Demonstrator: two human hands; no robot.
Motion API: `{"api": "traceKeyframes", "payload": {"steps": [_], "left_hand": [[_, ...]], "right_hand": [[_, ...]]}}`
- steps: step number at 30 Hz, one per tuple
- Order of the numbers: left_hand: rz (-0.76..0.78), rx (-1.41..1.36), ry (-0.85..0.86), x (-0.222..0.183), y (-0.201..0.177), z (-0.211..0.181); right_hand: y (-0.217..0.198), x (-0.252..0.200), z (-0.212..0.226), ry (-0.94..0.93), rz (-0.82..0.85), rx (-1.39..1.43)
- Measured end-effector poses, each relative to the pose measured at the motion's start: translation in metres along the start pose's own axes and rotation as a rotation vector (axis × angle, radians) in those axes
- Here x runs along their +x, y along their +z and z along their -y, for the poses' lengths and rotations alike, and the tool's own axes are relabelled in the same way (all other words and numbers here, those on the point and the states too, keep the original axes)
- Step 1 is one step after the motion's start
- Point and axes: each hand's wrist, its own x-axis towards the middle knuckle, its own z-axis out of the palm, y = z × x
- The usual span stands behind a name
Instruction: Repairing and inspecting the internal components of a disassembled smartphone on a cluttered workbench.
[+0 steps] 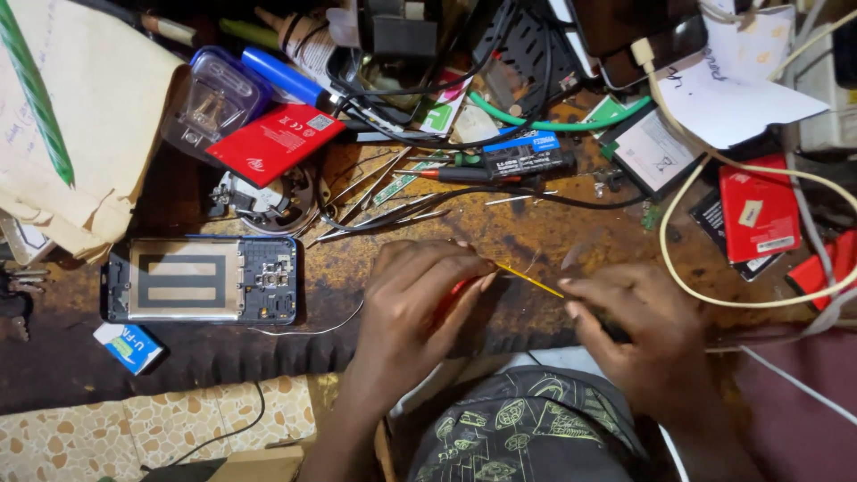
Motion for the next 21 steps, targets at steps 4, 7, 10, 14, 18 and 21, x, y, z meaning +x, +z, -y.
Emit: {"api": "traceKeyframes", "payload": {"steps": [4, 7, 10, 14, 18, 21], "left_hand": [[0.007, 0.009, -0.005, -0.005, 0.001, 0.002], [0.011, 0.033, -0.039, -0.01, -0.002, 0.004], [-0.029, -0.068, -0.064, -0.012, -0.006, 0.0], [-0.083, -0.026, -0.11, -0.02, -0.004, 0.0], [-0.125, -0.048, -0.147, -0.022, -0.007, -0.004], [-0.112, 0.103, -0.046, -0.029, 0.005, 0.007]], "right_hand": [[0.008, -0.015, -0.014, -0.109, 0.053, -0.109], [0.01, -0.011, -0.012, -0.181, 0.09, -0.247], [0.012, 0.0, -0.005, -0.2, 0.06, -0.282], [0.015, 0.015, -0.005, -0.209, 0.105, -0.291], [-0.005, 0.032, 0.017, -0.063, 0.121, 0.107], [0.005, 0.034, 0.017, -0.115, 0.165, 0.123]]}}
